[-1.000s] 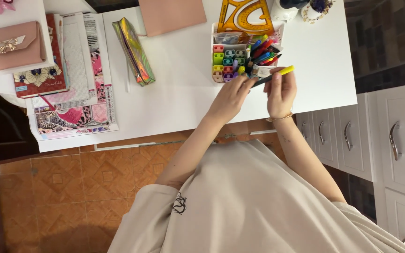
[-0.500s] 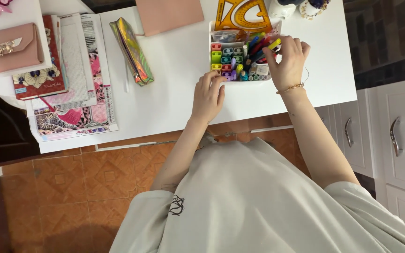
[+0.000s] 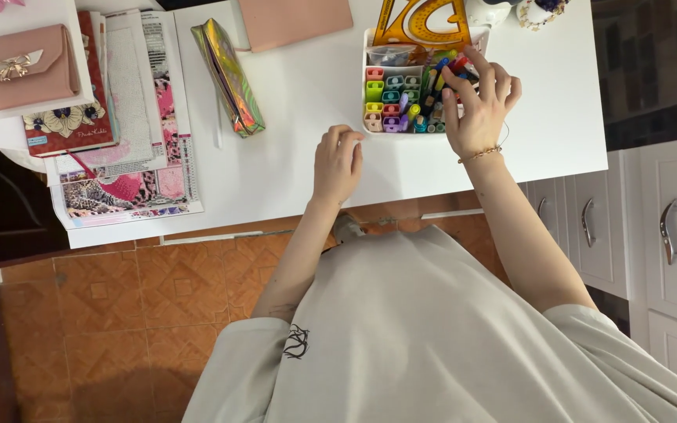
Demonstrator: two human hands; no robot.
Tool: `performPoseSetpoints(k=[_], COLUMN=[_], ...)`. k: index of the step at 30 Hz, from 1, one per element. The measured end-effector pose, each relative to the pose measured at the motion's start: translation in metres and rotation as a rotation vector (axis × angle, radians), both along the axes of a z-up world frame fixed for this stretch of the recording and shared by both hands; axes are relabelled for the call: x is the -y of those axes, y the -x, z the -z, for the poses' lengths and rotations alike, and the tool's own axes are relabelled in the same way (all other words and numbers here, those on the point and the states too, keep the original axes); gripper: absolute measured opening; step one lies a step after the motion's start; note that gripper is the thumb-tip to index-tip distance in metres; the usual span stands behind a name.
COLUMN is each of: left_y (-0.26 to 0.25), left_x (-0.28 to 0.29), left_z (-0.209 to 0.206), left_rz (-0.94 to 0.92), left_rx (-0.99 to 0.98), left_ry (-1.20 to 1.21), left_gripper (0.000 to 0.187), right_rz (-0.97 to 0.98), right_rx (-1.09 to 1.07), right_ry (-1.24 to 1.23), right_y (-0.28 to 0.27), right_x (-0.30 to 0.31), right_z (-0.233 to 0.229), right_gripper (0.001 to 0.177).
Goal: Organizing stationery items on a desk and folding wrapping paper.
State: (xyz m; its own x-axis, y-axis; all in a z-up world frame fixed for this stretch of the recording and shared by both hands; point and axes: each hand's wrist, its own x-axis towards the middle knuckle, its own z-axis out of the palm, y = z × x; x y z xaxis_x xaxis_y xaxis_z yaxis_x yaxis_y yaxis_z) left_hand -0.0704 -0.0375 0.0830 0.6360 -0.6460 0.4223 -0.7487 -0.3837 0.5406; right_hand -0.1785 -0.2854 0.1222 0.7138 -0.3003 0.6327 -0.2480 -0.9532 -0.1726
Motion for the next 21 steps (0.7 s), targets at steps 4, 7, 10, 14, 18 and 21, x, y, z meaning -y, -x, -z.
performPoseSetpoints(k=[4, 7, 10, 14, 18, 21], left_y=[-0.012, -0.024, -0.038, -0.041, -0.037, -0.03], left_x=[0.008, 0.023, 0.04, 0.058, 0.069, 0.066], left_z=[0.022, 0.051, 0.071, 0.057, 0.041, 0.049], left_rz=[-0.044, -0.036, 0.019, 0.151, 0.154, 0.19], left_rx=[-0.139, -0.462, -0.885, -1.152, -1.282, -1.297], left_ry=[-0.021, 0.05, 0.135, 0.237, 0.303, 0.331], left_gripper=[0.024, 0.055, 0.09, 0.109, 0.114, 0.113], right_rz=[-0.037, -0.008, -0.039, -0.302, -0.25, -0.199], right_rx=[0.135, 0.346, 0.364, 0.312, 0.252, 0.252], right_ry=[-0.312, -0.854, -1.432, -1.686, -1.665, -1.676], right_y=[0.002, 0.008, 0.008, -0.003, -0.012, -0.002], right_x=[0.009, 0.032, 0.048, 0.042, 0.035, 0.025], right_z=[0.027, 0.073, 0.105, 0.091, 0.069, 0.063], right_gripper=[0.042, 0.069, 0.087, 0.097, 0.1, 0.101])
